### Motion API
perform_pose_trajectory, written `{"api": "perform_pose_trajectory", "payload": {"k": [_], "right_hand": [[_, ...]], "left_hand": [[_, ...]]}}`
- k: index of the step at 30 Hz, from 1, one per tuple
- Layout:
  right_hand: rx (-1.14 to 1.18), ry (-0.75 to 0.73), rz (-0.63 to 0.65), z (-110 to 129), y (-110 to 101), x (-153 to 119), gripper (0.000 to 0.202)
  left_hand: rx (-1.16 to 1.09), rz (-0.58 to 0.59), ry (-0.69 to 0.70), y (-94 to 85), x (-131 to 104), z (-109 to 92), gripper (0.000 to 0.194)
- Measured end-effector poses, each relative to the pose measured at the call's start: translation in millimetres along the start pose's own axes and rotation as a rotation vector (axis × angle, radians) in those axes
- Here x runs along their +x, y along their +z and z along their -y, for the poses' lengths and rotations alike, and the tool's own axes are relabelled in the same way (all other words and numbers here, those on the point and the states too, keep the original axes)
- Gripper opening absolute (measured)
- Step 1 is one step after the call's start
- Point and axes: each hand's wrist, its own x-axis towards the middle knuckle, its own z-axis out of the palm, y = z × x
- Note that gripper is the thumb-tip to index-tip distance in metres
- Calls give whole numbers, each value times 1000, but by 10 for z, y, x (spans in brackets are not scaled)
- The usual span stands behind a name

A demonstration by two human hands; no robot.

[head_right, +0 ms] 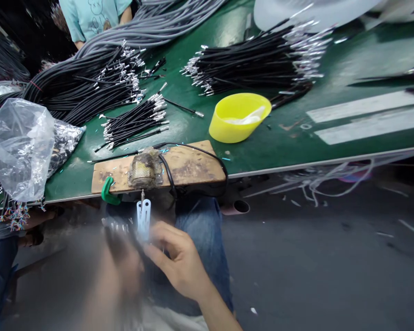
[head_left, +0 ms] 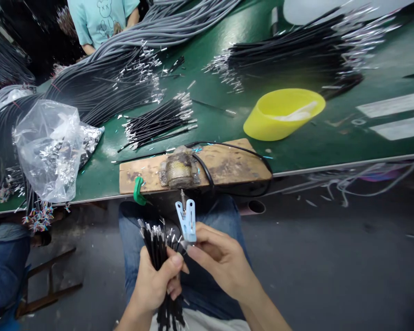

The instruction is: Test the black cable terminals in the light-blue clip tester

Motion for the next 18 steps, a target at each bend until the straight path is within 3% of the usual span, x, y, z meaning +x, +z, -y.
{"api": "perform_pose_trajectory", "payload": {"k": [4, 8, 10, 15, 16, 18], "right_hand": [[14, 26, -94, -35, 109, -76, 27], [-322, -367, -369, -50, 193, -133, 14], [-359, -420, -342, -28, 160, -119, 14], [73, 182, 199, 17, -94, 9, 30], [120, 260, 244, 22, -144, 49, 34], [166, 326, 198, 44, -209, 146, 35]], "left_hand": [[18, 10, 22, 58, 5, 11, 45], [16, -21, 55, 82, 28, 45, 45], [17, -36, 79, 72, 45, 40, 44], [52, -82, 190, 48, 85, -15, 36], [60, -95, 216, 47, 85, -25, 33], [78, -124, 254, 45, 72, -40, 27]]}}
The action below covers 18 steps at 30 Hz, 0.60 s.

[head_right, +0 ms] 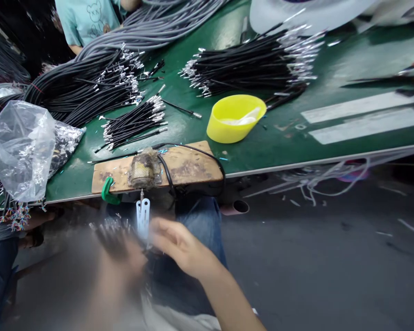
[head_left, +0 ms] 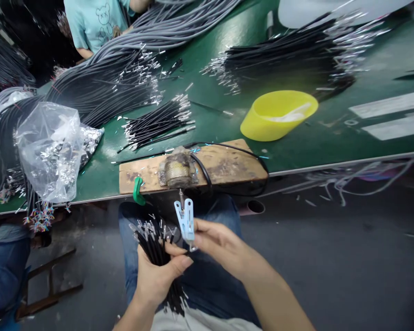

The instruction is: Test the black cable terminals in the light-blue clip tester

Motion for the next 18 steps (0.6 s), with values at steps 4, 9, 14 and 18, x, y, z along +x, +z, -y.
{"api": "perform_pose_trajectory", "payload": {"k": [4, 9, 14, 18], "right_hand": [[101, -29, -156, 172, 49, 186, 43], [272, -6, -174, 312, 290, 316, 45], [376, -10, -222, 268, 350, 325, 42], [395, 0, -229, 155, 323, 337, 43]], "left_hand": [[40, -37, 52, -20, -37, -45, 22], [63, -66, 120, -10, 0, -122, 16], [58, -61, 144, 65, 82, -140, 15], [55, -62, 122, 82, 85, -122, 16]]}}
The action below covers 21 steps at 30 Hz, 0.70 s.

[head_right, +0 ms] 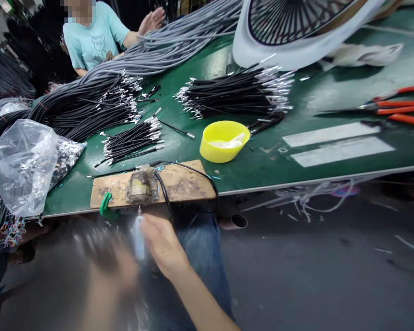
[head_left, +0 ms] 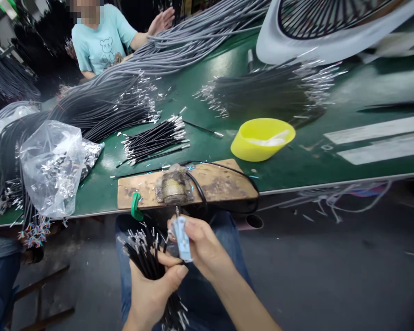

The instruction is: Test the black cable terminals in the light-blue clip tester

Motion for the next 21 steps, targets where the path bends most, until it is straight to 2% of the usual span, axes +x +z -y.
{"api": "perform_pose_trajectory", "payload": {"k": [4, 8, 10, 13, 16, 19, 21], "right_hand": [[59, 28, -66, -103, -119, 30, 49], [-3, -22, -130, -152, -281, -14, 43], [-117, -128, -172, -164, -349, -82, 37], [-402, -420, -206, -168, -379, -219, 26], [-773, -694, -98, -137, -302, -334, 13], [-980, -766, 57, -92, -190, -381, 5], [-978, -779, 65, -87, -143, -386, 11]], "left_hand": [[14, -19, -45, -35, -36, 6, 16], [27, -9, -89, -87, -73, 22, 19], [32, 15, -135, -109, -89, 53, 21], [38, 81, -229, -125, -112, 130, 30], [51, 114, -277, -123, -133, 204, 31], [64, 47, -253, -121, -143, 223, 28], [58, -2, -229, -125, -145, 206, 24]]}}
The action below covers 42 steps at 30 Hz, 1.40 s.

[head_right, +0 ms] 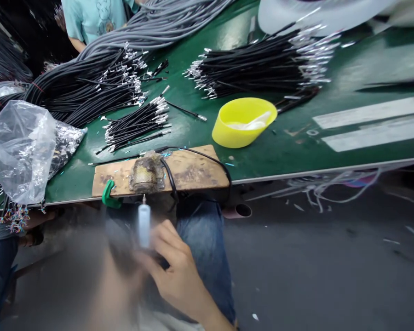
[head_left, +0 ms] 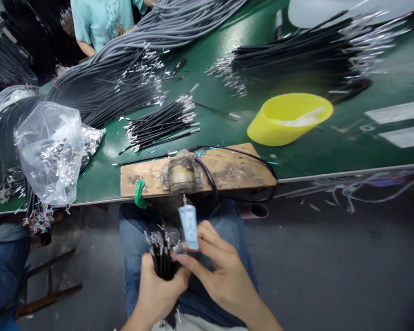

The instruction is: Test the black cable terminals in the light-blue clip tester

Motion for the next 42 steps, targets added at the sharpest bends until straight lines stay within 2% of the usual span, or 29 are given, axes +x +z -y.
{"api": "perform_pose_trajectory", "payload": {"k": [4, 7, 9, 12, 14, 19, 24, 26, 28, 30, 32, 35, 37, 39, 40, 42], "right_hand": [[42, 29, -169, -13, 101, -67, 22], [212, 165, -261, -54, 216, -161, 20], [440, 300, -234, -85, 277, -199, 22], [799, 503, -99, -135, 295, -205, 26], [838, 535, -64, -165, 253, -193, 27], [419, 253, -67, -192, 79, -161, 12], [406, 276, -57, -121, 106, -157, 18], [284, 207, -180, -89, 171, -176, 16], [78, 54, -348, -73, 221, -198, 13], [-12, -34, -400, -83, 222, -208, 13], [135, 81, -245, -114, 160, -194, 16], [529, 435, 162, -179, -21, -116, 30], [677, 578, 372, -218, -152, -30, 38], [710, 625, 460, -244, -247, 70, 38], [706, 630, 448, -251, -271, 122, 36], [720, 628, 345, -250, -263, 220, 34]], "left_hand": [[-64, -28, -2, 2, -28, -19, 28], [-134, 19, -54, 36, -49, 21, 39], [-172, 64, -78, 60, -48, 56, 44], [-203, 132, -94, 66, -24, 84, 46], [-209, 173, -107, 48, -2, 80, 45], [-228, 213, -141, -10, 27, 25, 44], [-244, 258, -99, 10, 10, 46, 45], [-243, 248, -79, 33, 1, 81, 45], [-234, 236, -68, 47, -3, 103, 43], [-212, 229, -49, 41, 3, 87, 40], [-177, 212, -3, 20, 21, 26, 37], [-116, 187, 90, -5, 60, -101, 26], [-89, 174, 136, -3, 79, -163, 22], [-69, 161, 162, 11, 81, -191, 21], [-59, 154, 173, 18, 74, -197, 20], [-45, 141, 197, 27, 48, -204, 18]]}}
